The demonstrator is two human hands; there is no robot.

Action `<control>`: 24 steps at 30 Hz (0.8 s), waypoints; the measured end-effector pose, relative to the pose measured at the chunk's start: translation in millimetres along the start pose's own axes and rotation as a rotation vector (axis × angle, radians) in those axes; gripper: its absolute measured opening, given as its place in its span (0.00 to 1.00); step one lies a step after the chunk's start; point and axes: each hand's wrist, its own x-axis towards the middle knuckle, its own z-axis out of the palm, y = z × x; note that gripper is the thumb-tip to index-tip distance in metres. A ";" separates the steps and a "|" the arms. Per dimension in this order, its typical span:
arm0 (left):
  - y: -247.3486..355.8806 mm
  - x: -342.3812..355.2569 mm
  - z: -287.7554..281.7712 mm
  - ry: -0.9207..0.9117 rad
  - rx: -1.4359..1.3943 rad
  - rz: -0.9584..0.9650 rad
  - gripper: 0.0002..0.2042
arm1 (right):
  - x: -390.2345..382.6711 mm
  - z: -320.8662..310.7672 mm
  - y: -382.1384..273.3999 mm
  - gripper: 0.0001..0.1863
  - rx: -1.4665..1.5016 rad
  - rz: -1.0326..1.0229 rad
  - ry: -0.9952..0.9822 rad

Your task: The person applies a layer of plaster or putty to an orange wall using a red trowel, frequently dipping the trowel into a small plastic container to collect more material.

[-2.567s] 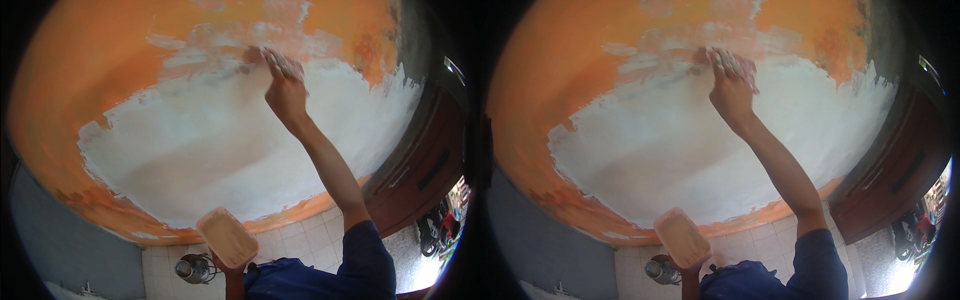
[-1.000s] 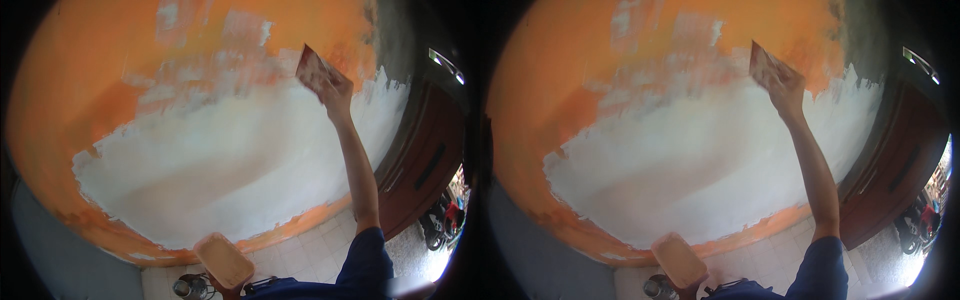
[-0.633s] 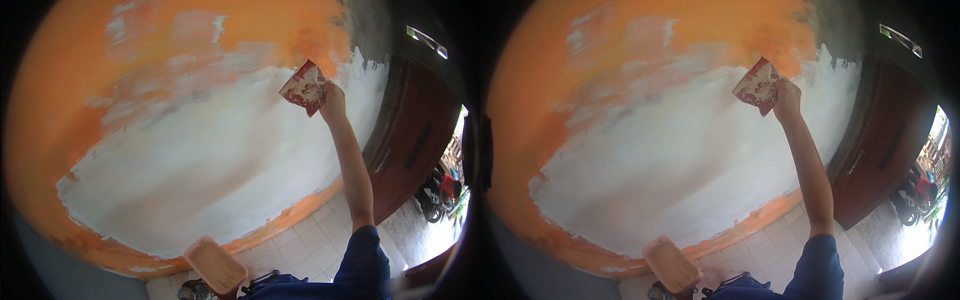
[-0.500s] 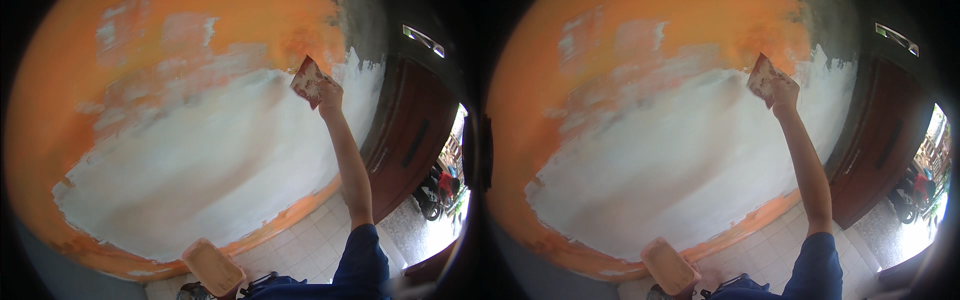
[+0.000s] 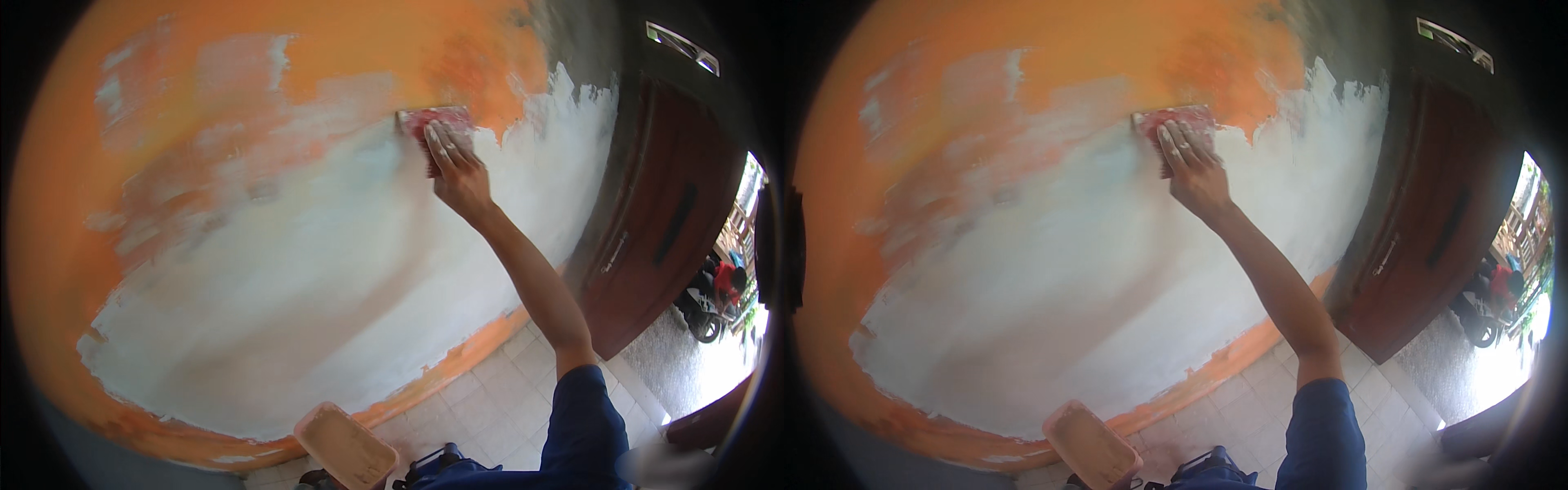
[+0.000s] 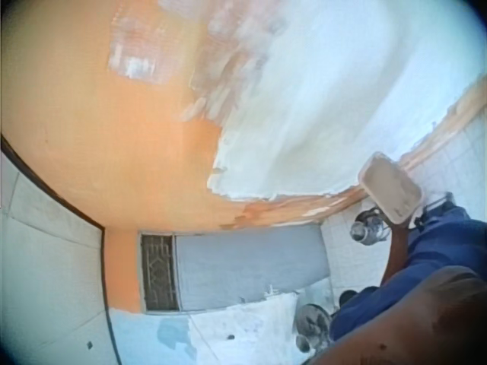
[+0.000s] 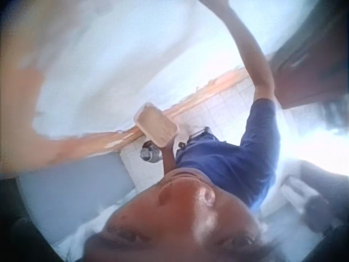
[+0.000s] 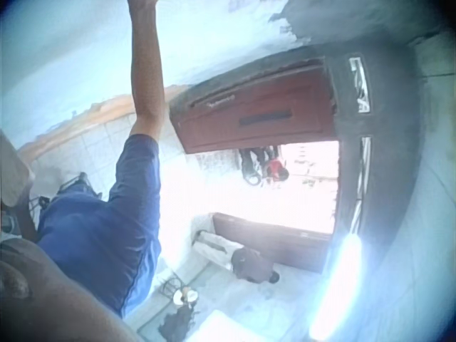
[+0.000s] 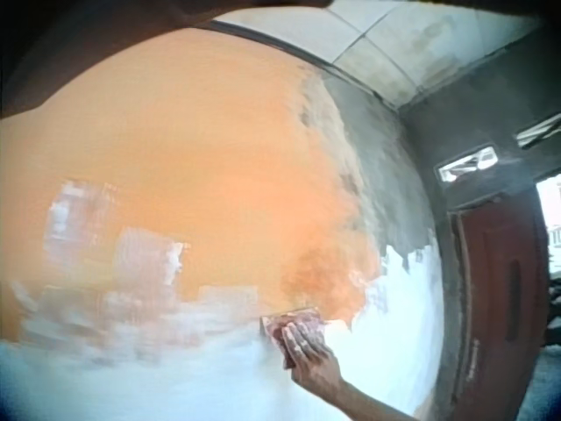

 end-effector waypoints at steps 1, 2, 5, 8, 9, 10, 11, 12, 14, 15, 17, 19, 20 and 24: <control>-0.2 1.3 1.8 -0.007 -0.003 -0.009 0.36 | -0.6 6.8 -2.7 0.32 0.060 0.094 -0.072; -0.4 2.7 3.3 -0.015 -0.011 -0.017 0.36 | 1.8 12.9 -5.2 0.33 0.015 0.085 -0.064; -0.3 5.2 7.7 -0.031 -0.045 -0.031 0.35 | 3.4 27.6 -17.5 0.34 -0.083 0.110 -0.035; -1.4 4.6 9.8 -0.031 -0.084 -0.056 0.35 | 0.9 33.6 -35.2 0.31 -0.069 0.047 0.011; -2.0 5.2 10.3 -0.028 -0.095 -0.064 0.34 | 2.2 35.2 -39.8 0.31 -0.049 0.007 0.029; -2.8 3.5 8.8 -0.034 -0.109 -0.073 0.34 | 3.9 36.5 -39.8 0.31 -0.055 0.011 0.042; -3.6 3.8 8.8 -0.037 -0.124 -0.081 0.34 | 6.0 39.0 -37.5 0.31 -0.034 0.064 0.042; -4.8 5.4 8.7 -0.038 -0.142 -0.087 0.34 | 8.3 41.0 -34.0 0.31 -0.014 0.118 0.042; -5.9 4.4 8.6 -0.037 -0.190 -0.117 0.33 | 10.0 38.9 -33.5 0.31 0.018 0.205 -0.002; -7.4 4.8 7.0 -0.039 -0.220 -0.131 0.33 | 9.0 38.0 -33.3 0.31 0.025 0.221 -0.022; -10.0 6.0 6.0 -0.037 -0.280 -0.155 0.33 | 6.8 34.1 -31.8 0.30 0.034 0.252 -0.064; -10.6 3.1 4.1 -0.039 -0.388 -0.208 0.33 | -5.1 28.6 -33.3 0.30 0.008 0.209 -0.115; -10.5 1.8 4.5 -0.036 -0.461 -0.238 0.33 | -9.0 24.2 -33.6 0.30 -0.006 0.187 -0.142; -12.1 -1.6 13.1 -0.023 -0.879 -0.393 0.32 | -18.6 9.4 -28.6 0.33 -0.074 0.097 -0.185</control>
